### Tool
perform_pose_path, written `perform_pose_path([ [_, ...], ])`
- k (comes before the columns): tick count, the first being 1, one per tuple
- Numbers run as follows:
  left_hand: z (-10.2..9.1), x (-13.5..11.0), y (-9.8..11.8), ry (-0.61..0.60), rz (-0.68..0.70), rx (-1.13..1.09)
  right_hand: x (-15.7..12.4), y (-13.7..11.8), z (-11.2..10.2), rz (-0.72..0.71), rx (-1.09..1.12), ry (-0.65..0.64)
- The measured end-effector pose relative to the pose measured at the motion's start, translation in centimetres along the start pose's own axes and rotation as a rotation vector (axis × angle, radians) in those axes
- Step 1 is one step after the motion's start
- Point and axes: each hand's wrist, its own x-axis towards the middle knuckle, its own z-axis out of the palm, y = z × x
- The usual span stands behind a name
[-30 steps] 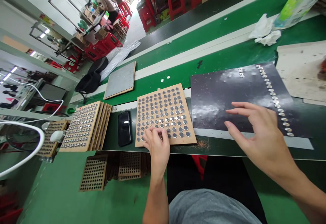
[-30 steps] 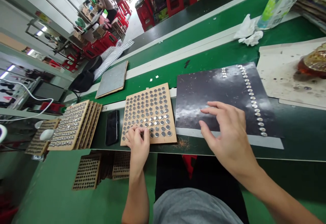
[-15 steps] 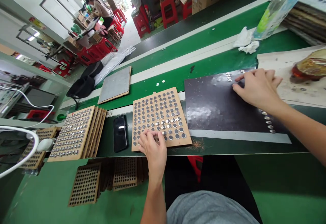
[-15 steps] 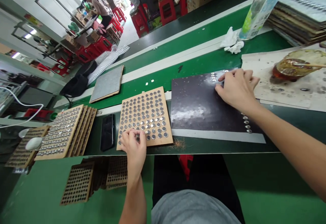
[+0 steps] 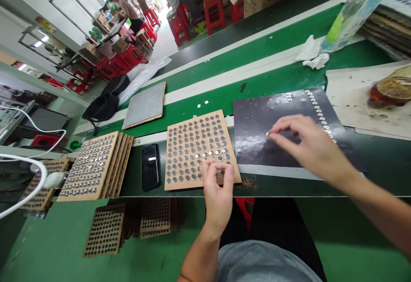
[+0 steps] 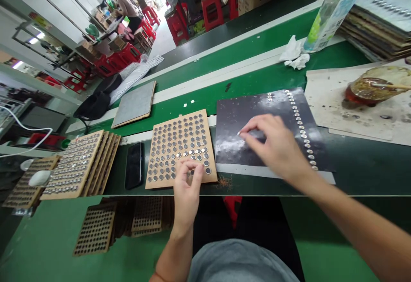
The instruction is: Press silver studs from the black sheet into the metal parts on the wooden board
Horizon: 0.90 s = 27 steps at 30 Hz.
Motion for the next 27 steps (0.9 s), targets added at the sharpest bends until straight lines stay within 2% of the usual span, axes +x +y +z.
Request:
perform_pose_path([
  [3, 1.1, -0.5, 1.2, -0.107, -0.043, -0.157, -4.8, -3.3, 1.2, -0.130, 0.355, 0.021],
  [7, 1.5, -1.2, 2.0, -0.176, -0.060, -0.267, -8.0, -5.3, 2.3, -0.130, 0.487, 0.103],
  [15, 1.5, -1.6, 2.3, -0.186, -0.011, -0.257, -9.3, -5.6, 3.1, -0.188, 0.471, 0.253],
  [21, 1.6, -1.8, 1.9, -0.166, 0.087, -0.214, -9.8, -6.1, 3.4, -0.055, 0.717, 0.127],
  [23, 1.8, -2.0, 1.8, -0.151, 0.136, -0.188, -9.7, -6.3, 3.4, -0.039, 0.741, 0.156],
  [27, 2.2, -2.4, 1.9, -0.067, 0.211, -0.142, -9.8, -6.6, 3.6, -0.070, 0.650, 0.230],
])
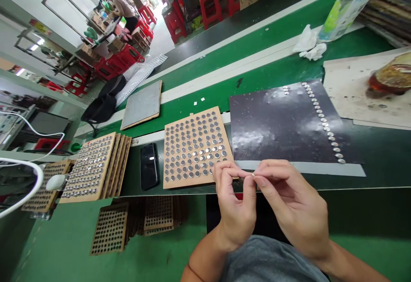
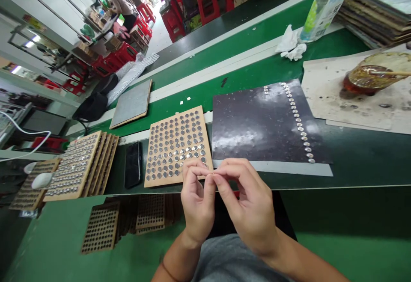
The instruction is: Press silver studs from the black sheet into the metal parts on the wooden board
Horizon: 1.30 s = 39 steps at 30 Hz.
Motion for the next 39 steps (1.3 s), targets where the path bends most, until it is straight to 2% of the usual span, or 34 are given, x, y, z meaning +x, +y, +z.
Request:
perform_pose_path([
  [3, 0.0, 0.1, 0.1, 0.032, -0.062, -0.066, -0.4, -0.2, 0.2, 0.028, 0.039, 0.008],
  [8, -0.4, 0.2, -0.4, -0.039, -0.189, -0.250, -0.2, -0.5, 0.3, 0.135, 0.185, 0.034],
  [13, -0.5, 0.1, -0.6, -0.064, -0.179, -0.303, 0.2, -1.0, 0.2, 0.209, 0.249, 0.066],
  [23, -0.6, 0.0, -0.2, -0.103, -0.149, -0.286, 0.0, -0.5, -0.2, 0.224, 0.259, 0.079],
  [28, -0.6, 0.0, -0.3, -0.101, -0.145, -0.294, 0.0, -0.2, -0.1, 0.257, 0.353, 0.016],
  [32, -0.5, 0.1, 0.1, -0.095, -0.138, -0.267, 0.3, -0.5, -0.1, 0.247, 0.307, -0.024],
  [37, -0.6, 0.2, 0.1, -0.124, -0.158, -0.279, 0.5, -0.1, -0.7, 0.421, 0.469, -0.125],
  [39, -0.5, 0.3, -0.1, -0.134, -0.180, -0.293, 0.5, 0.0, -0.9, 0.424, 0.503, -0.112],
])
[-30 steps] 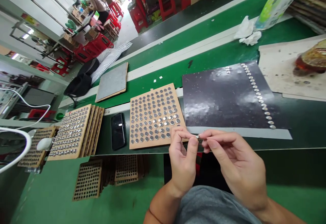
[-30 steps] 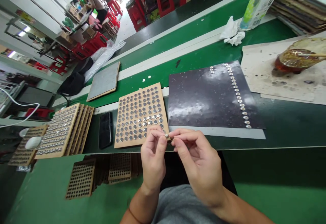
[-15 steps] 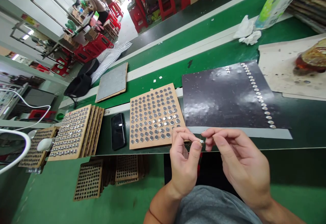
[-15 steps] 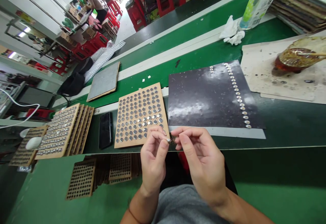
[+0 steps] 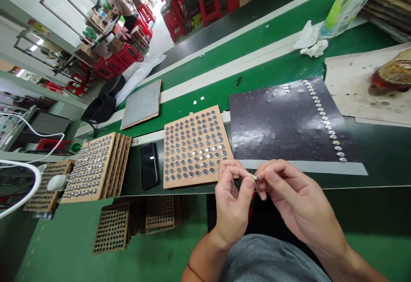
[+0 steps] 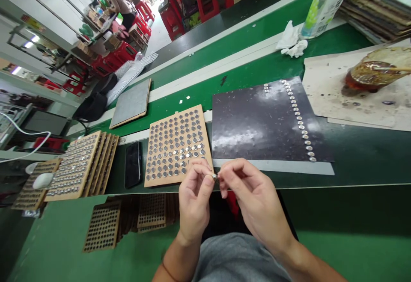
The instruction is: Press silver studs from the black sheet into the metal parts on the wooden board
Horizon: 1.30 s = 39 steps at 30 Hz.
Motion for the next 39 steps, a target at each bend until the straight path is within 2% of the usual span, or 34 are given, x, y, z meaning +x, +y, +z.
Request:
perform_pose_path([
  [2, 0.1, 0.0, -0.1, 0.020, -0.006, 0.010, -0.2, 0.0, 0.1, -0.122, -0.083, 0.059],
  [6, 0.4, 0.0, 0.1, 0.087, -0.001, 0.056, -0.7, 0.4, 0.6, -0.429, -0.485, 0.174],
  [9, 0.6, 0.0, 0.3, 0.124, 0.003, 0.051, -0.9, 0.8, 0.9, -0.525, -0.672, 0.192],
  [12, 0.7, -0.1, 0.4, 0.141, 0.002, 0.032, -0.9, 1.0, 1.0, -0.520, -0.673, 0.172],
  [18, 0.7, -0.1, 0.4, 0.123, -0.016, 0.003, -0.9, 1.1, 1.1, -0.419, -0.595, 0.150],
  [26, 1.0, -0.3, 0.1, 0.138, -0.065, -0.036, -1.0, 1.4, 1.2, -0.328, -0.533, 0.174],
  [29, 0.3, 0.0, -0.6, 0.129, -0.084, -0.050, -0.7, 1.4, 0.5, -0.332, -0.512, 0.171],
  [31, -1.1, 0.3, -1.0, 0.174, -0.079, 0.035, -0.1, 1.3, -0.4, -0.355, -0.543, 0.185],
  [33, -2.9, 0.8, -1.4, 0.262, -0.068, 0.227, 0.9, 1.0, -1.8, -0.380, -0.653, 0.208],
  [36, -5.4, 1.4, -2.1, 0.387, -0.098, 0.596, 3.4, 0.7, -4.5, -0.440, -0.943, 0.235],
  [39, -6.4, 1.8, -2.7, 0.409, -0.186, 0.827, 6.5, 0.7, -6.9, -0.516, -1.196, 0.215],
])
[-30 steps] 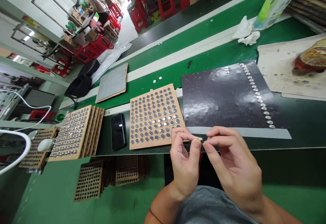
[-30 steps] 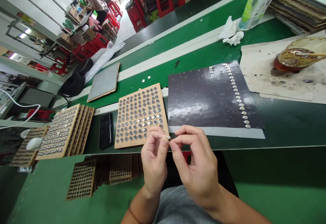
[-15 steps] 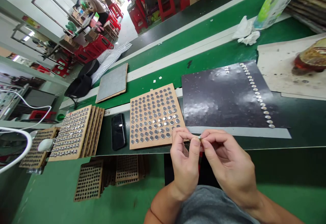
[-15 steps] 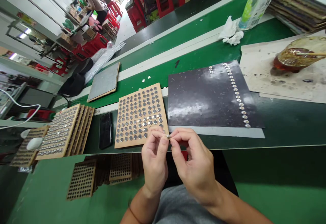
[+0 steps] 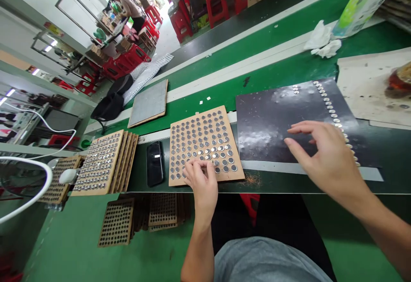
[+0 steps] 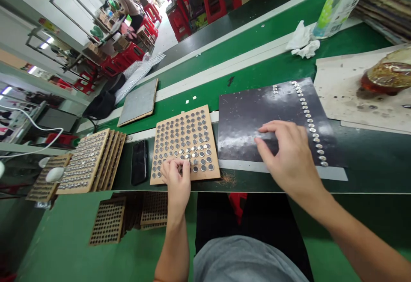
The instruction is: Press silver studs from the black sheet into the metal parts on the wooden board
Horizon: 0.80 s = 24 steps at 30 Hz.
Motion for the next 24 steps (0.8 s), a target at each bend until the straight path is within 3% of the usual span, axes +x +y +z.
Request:
perform_pose_path([
  [4, 0.7, 0.0, 0.0, -0.069, -0.016, 0.149, 2.7, 2.6, 0.2, 0.011, -0.112, -0.037],
  [10, 0.9, 0.0, 0.0, -0.021, -0.003, 0.264, 7.0, 4.9, -0.6, 0.280, -0.408, -0.181],
  [13, 0.8, 0.0, -0.1, 0.008, 0.005, 0.257, 9.5, 6.3, -0.2, 0.361, -0.372, -0.163],
  [18, 0.4, -0.2, 0.1, 0.037, 0.012, 0.173, 12.3, 7.7, 1.1, 0.374, -0.301, -0.130],
  [24, 0.2, -0.8, 0.9, 0.016, 0.046, -0.001, 12.3, 6.5, 0.9, 0.331, -0.124, -0.073],
])
